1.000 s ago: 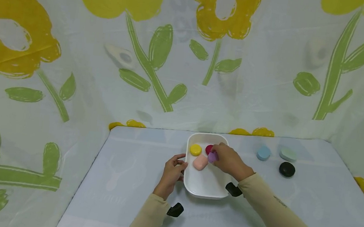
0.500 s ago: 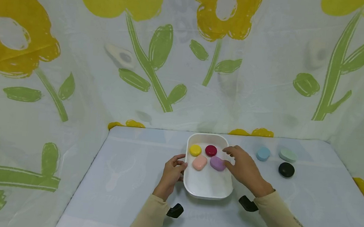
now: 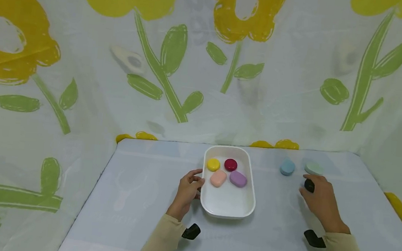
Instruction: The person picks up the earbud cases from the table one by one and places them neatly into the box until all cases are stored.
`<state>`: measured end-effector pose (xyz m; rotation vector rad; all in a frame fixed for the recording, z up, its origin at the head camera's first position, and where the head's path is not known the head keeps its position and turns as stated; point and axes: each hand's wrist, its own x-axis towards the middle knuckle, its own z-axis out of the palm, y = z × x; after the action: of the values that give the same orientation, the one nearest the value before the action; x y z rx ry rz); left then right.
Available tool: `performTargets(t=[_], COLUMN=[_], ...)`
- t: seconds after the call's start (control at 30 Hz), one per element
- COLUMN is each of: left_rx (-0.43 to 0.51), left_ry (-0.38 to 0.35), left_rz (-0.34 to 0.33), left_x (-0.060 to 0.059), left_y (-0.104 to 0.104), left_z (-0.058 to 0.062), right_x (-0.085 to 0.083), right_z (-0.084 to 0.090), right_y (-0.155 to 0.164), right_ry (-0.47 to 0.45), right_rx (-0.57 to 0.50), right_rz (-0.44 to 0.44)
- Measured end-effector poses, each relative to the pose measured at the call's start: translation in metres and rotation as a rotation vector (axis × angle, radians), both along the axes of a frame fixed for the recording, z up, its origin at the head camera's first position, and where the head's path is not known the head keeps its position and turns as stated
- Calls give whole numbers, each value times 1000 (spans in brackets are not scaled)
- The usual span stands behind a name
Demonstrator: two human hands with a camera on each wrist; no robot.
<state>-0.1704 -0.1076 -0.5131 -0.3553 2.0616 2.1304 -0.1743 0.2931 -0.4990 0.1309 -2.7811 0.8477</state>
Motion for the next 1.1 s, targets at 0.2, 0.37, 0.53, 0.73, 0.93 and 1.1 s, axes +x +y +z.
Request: performTargets(t=[0.2,0.37,0.53,0.73,0.93,1.1], left_rx=[-3,-3,5,-2,-6,-6], left_ry=[-6,-9,-2,-3,-4,-7], left_rz=[4,1,0,6,4,2], left_x=[0,-1,-1,-1,0,1], left_y=[1,1,1,1,2,2], left_z=[0,-2,-2,-1,2,1], right_x=[-2,-3,-7,-11,-12,-10], right_z=[-13,-18,-21,-20,-16,-11], right_y=[20,24,25,23,20,11], right_ry=[-51,-34,-67,-90,-119,-161], right_rx=[28,57,49,55,47,33], right_rz=[-40,-56,-83,-55,-15,25])
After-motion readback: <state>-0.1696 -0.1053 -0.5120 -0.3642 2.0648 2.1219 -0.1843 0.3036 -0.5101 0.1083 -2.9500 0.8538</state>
